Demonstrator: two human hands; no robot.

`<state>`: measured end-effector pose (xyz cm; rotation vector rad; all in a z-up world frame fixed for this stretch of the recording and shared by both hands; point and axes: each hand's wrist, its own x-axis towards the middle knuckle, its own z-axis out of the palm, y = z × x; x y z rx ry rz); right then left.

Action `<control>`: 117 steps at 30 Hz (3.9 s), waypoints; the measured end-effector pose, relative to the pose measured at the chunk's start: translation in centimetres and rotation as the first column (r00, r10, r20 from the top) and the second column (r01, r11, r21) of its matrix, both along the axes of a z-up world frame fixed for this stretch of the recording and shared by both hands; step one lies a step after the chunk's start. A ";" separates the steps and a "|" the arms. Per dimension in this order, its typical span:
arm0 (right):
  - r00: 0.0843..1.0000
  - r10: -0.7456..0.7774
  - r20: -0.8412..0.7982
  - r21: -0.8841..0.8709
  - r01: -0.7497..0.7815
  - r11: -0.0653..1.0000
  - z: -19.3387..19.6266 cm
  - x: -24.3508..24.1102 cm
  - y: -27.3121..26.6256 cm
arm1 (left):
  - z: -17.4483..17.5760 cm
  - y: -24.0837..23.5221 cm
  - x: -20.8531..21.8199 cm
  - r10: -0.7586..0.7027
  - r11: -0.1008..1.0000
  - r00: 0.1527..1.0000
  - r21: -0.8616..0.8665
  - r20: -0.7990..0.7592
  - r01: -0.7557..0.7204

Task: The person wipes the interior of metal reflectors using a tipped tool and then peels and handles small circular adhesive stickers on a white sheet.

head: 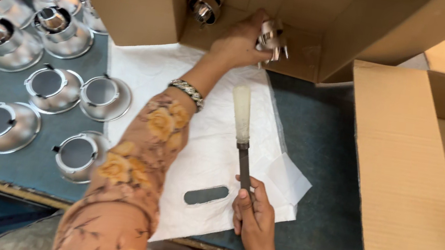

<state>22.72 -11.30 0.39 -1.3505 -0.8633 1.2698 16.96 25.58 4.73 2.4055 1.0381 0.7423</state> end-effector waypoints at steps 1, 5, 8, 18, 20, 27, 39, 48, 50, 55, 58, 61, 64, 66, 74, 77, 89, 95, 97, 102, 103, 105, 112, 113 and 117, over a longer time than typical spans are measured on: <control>1.000 0.001 0.001 0.004 -0.001 1.000 0.0 0.0 0.0 | 0.8 -0.7 -1.4 -0.072 0.994 0.997 -0.076 0.041 0.075; 1.000 0.015 0.021 0.024 -0.016 1.000 0.0 -0.1 0.0 | 4.8 -3.2 -7.2 -0.219 0.884 0.890 -0.468 -0.399 0.007; 0.998 0.028 0.062 0.037 -0.030 0.999 0.3 -0.1 -0.1 | 6.9 -3.6 -10.6 -0.187 0.877 0.845 -0.472 -0.502 -0.086; 0.997 0.011 0.078 -0.018 -0.010 1.000 0.3 -0.2 0.2 | 2.2 4.5 -6.3 0.370 0.888 0.805 0.429 -0.463 -0.162; 0.996 0.006 0.091 -0.027 -0.004 1.000 0.1 0.0 0.2 | 0.4 6.4 -4.9 0.441 0.853 0.749 0.491 -0.494 -0.179; 0.999 0.010 0.045 0.007 -0.010 1.000 -0.3 0.1 0.1 | -0.8 10.0 -3.9 0.533 0.841 0.540 0.479 -0.651 -0.252; 0.999 -0.019 0.048 0.113 0.014 0.993 -0.8 0.4 0.4 | 7.0 -5.6 -9.7 0.297 0.881 0.955 0.388 -0.005 -0.272; 0.978 -0.105 -0.181 0.238 0.147 0.960 -0.5 1.5 0.3 | 3.3 -22.4 -16.5 0.293 0.907 0.954 -0.335 0.063 -0.256; 0.983 -0.078 -0.169 0.264 0.122 0.957 -0.8 1.3 0.2 | 2.1 -23.0 -17.2 0.322 0.808 0.945 -0.534 0.050 -0.247; 0.990 -0.050 -0.135 0.271 0.085 0.959 -0.8 1.1 0.2 | 0.5 -22.0 -18.2 0.429 0.835 0.884 -0.291 -0.188 -0.467; 0.988 -0.068 -0.142 0.257 0.103 0.961 -0.7 1.3 0.0 | 0.3 -23.1 -21.0 0.466 0.882 0.854 -0.040 0.231 -0.470; 0.986 -0.066 -0.154 0.247 0.103 0.963 -0.6 1.5 -0.1 | 1.4 -26.2 -26.1 0.612 0.786 0.718 -0.362 0.333 -0.502; 0.988 -0.048 -0.144 0.254 0.084 0.963 -0.7 1.5 0.2 | 1.9 -29.7 -31.2 0.584 0.808 0.739 -0.157 0.335 -0.567; 0.991 -0.039 -0.128 0.258 0.071 0.964 -0.9 1.4 0.3 | 0.8 -31.1 -32.2 0.587 0.805 0.783 -0.041 0.207 -0.592; 0.996 -0.040 -0.078 0.275 0.060 0.960 -0.5 1.1 -0.1 | -3.8 -30.3 -30.6 0.647 0.759 0.738 -0.080 0.191 -0.646; 0.995 -0.044 -0.091 0.280 0.068 0.958 -0.5 1.3 -0.1 | -4.0 -29.7 -30.1 0.656 0.749 0.724 -0.064 0.213 -0.660; 0.997 -0.039 -0.062 0.266 0.054 0.962 -0.7 1.2 0.1 | -2.2 -31.0 -26.9 0.521 0.825 0.793 0.052 0.316 -0.563; 0.996 -0.043 -0.076 0.250 0.061 0.966 -0.7 1.2 0.1 | -1.9 -33.5 -22.8 0.399 0.891 0.857 0.083 0.326 -0.446; 0.996 -0.046 -0.072 0.253 0.063 0.965 -0.7 1.2 0.1 | -1.9 -34.5 -20.7 0.359 0.904 0.889 0.129 0.283 -0.407; 0.997 -0.040 -0.066 0.252 0.056 0.966 -0.6 1.2 0.1 | -1.6 -34.2 -18.8 0.428 0.895 0.855 -0.004 0.294 -0.447; 0.997 -0.039 -0.066 0.256 0.055 0.965 -0.5 1.2 0.1 | -1.7 -33.6 -19.0 0.438 0.893 0.834 -0.052 0.335 -0.448; 0.998 -0.034 -0.051 0.249 0.046 0.967 -0.5 1.1 0.1 | -2.1 -31.2 -19.8 0.382 0.918 0.834 -0.064 0.399 -0.391; 0.999 -0.032 -0.026 0.244 0.037 0.969 -0.2 0.8 0.1 | -3.7 -18.2 -20.5 0.053 0.917 0.897 -0.377 0.438 0.130; 0.999 -0.035 -0.029 0.243 0.041 0.969 -0.2 0.9 0.2 | -4.1 -17.5 -20.2 0.038 0.899 0.902 -0.409 0.430 0.157; 0.999 -0.031 -0.029 0.239 0.037 0.970 -0.3 0.8 0.3 | -5.4 -16.4 -19.4 0.079 0.900 0.930 -0.426 0.358 0.088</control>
